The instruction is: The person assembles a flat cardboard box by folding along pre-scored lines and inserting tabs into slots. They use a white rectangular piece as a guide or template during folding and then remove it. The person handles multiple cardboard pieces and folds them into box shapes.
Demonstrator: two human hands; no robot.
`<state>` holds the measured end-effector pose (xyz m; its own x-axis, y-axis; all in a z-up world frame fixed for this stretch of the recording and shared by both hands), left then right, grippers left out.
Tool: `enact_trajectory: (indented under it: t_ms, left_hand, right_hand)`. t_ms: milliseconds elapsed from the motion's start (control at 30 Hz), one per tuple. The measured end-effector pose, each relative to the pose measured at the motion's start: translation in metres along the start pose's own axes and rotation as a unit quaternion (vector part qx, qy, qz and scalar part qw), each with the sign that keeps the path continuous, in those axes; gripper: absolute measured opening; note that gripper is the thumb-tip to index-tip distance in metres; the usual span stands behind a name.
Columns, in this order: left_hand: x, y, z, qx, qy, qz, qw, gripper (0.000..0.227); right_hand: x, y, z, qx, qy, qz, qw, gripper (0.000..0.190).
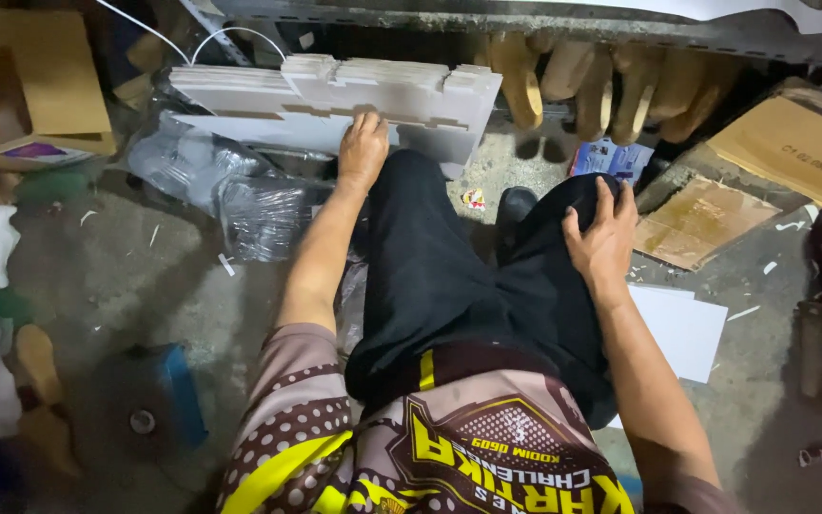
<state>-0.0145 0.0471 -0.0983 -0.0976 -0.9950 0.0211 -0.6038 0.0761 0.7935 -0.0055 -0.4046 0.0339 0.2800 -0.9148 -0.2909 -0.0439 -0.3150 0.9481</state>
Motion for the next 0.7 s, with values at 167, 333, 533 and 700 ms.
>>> enact_trajectory:
  t_ms: [167, 333, 533, 700]
  left_hand:
    - [0.003, 0.019, -0.012, -0.022, 0.016, 0.042, 0.999, 0.016]
    - [0.005, 0.032, -0.019, -0.049, 0.023, 0.085, 0.995, 0.02]
    - [0.006, 0.044, -0.021, -0.099, 0.037, 0.11, 0.988, 0.03]
    - [0.01, 0.048, -0.019, -0.109, 0.035, 0.095, 0.989, 0.031]
  right_hand:
    - [-0.002, 0.001, 0.0, -0.013, -0.015, 0.0, 1.0, 0.067]
    - [-0.002, 0.001, 0.0, -0.014, -0.022, 0.004, 1.0, 0.067]
    - [-0.003, -0.006, -0.006, -0.003, 0.009, 0.016, 1.0, 0.066]
    - [-0.039, -0.029, -0.041, 0.027, 0.134, 0.083, 0.987, 0.051]
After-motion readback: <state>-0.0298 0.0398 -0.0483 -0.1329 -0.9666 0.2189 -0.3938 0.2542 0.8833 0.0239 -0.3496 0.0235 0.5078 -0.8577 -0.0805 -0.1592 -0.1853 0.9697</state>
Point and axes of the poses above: each hand's wrist, its own z-axis away from the middle knuckle, its own y-axis out of the back of the hand, x = y × z, the point moved 2 cm from there along -z, towards the middle knuckle, and after that the axes turned 5 degrees about z, right-handed, at the moved point
